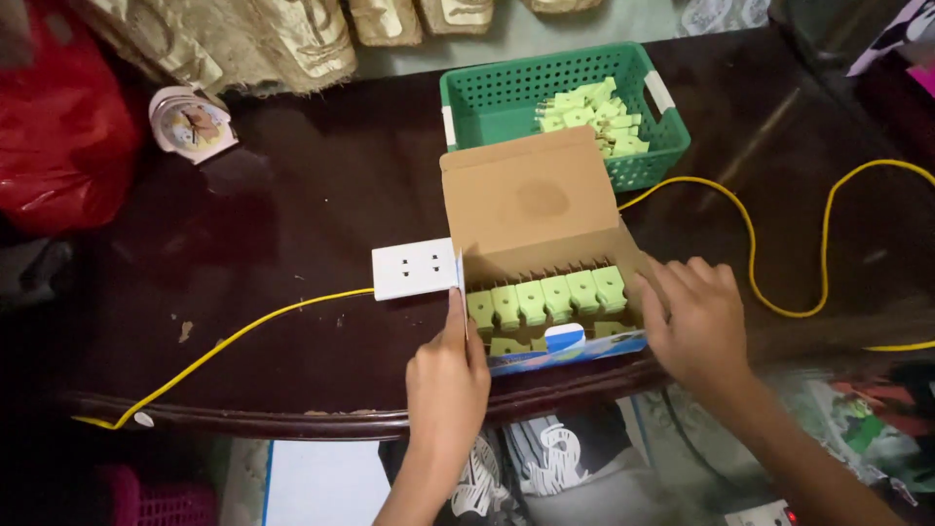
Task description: Assembling an electrical plug by connecting wires with a screwdriver and packing it into a retail box.
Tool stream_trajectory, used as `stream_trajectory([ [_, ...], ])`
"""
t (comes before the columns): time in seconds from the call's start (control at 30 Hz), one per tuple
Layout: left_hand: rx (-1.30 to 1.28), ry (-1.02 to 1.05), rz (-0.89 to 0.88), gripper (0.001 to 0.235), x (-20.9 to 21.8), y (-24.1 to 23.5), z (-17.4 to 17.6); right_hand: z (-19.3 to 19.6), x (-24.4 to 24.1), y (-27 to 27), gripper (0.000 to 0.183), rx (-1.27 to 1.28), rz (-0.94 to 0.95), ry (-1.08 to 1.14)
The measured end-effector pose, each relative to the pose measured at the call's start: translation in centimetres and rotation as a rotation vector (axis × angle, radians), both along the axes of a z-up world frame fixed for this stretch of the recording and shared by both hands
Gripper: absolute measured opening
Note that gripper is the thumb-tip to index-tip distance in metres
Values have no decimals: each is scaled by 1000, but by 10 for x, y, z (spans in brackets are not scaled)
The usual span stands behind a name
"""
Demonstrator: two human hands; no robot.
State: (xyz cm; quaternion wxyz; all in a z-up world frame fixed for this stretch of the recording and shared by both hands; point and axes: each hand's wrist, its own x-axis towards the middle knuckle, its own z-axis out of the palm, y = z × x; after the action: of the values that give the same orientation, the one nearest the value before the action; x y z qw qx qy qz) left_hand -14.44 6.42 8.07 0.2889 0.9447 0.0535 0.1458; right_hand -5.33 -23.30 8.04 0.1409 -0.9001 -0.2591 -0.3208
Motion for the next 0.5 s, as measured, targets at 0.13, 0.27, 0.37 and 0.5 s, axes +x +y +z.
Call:
stream_trajectory([
  [0.13,27,58,-18,74,0,-4,-14,-15,0,-4,24,-1,-8,-8],
  [0.27,-61,-111,-71,76,-4,-3,-9,-25,1,-5,31,37,21,-8],
  [0.37,-308,-75,-142,70,-5,3,3,-41,3,-17,46,118,81,104],
  [0.5,-665,-45,-175,35,16,19,-7,-60,24,-31,48,503,166,549],
])
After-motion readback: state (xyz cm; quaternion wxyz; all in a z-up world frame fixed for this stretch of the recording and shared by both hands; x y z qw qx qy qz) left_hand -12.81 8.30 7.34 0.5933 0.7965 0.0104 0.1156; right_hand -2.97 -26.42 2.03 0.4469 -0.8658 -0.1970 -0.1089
